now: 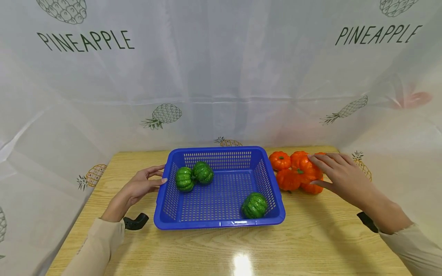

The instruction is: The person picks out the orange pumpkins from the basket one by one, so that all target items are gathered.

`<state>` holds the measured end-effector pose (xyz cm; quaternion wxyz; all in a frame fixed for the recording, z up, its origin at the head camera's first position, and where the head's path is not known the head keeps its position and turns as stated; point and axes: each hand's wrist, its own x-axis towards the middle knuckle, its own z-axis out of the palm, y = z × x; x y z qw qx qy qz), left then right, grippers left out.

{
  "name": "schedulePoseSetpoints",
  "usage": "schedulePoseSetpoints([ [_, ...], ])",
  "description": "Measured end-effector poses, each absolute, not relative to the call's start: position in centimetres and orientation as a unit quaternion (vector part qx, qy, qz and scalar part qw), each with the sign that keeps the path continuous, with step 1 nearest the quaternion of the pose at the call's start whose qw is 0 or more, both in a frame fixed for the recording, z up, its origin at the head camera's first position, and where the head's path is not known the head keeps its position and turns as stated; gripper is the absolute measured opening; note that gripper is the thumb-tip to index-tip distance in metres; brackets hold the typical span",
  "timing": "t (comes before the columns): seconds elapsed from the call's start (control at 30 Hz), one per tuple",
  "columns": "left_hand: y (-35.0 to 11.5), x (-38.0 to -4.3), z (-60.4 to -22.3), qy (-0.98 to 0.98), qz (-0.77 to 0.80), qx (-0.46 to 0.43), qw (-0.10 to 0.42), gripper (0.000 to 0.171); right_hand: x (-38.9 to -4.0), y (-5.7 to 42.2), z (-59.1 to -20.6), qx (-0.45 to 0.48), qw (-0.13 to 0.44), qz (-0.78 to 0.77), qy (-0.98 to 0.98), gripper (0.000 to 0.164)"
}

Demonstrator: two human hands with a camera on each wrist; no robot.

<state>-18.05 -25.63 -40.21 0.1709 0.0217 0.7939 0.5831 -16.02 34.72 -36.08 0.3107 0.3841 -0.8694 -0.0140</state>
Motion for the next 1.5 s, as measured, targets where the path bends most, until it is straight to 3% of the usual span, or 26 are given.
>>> schedulePoseSetpoints([
  [1.13,-25.8,-18.3,-40.4,0.779,0.601,0.029,0.174,0.071,-14.6,42.9,-39.5,0.200,0.258,-0.036,-0.945,0.109],
  [1.5,-25.8,-18.2,-40.4,0.783,0.596,0.028,0.176,0.071,-14.0,43.9,-40.9,0.138,0.196,-0.059,-0.969,0.073],
])
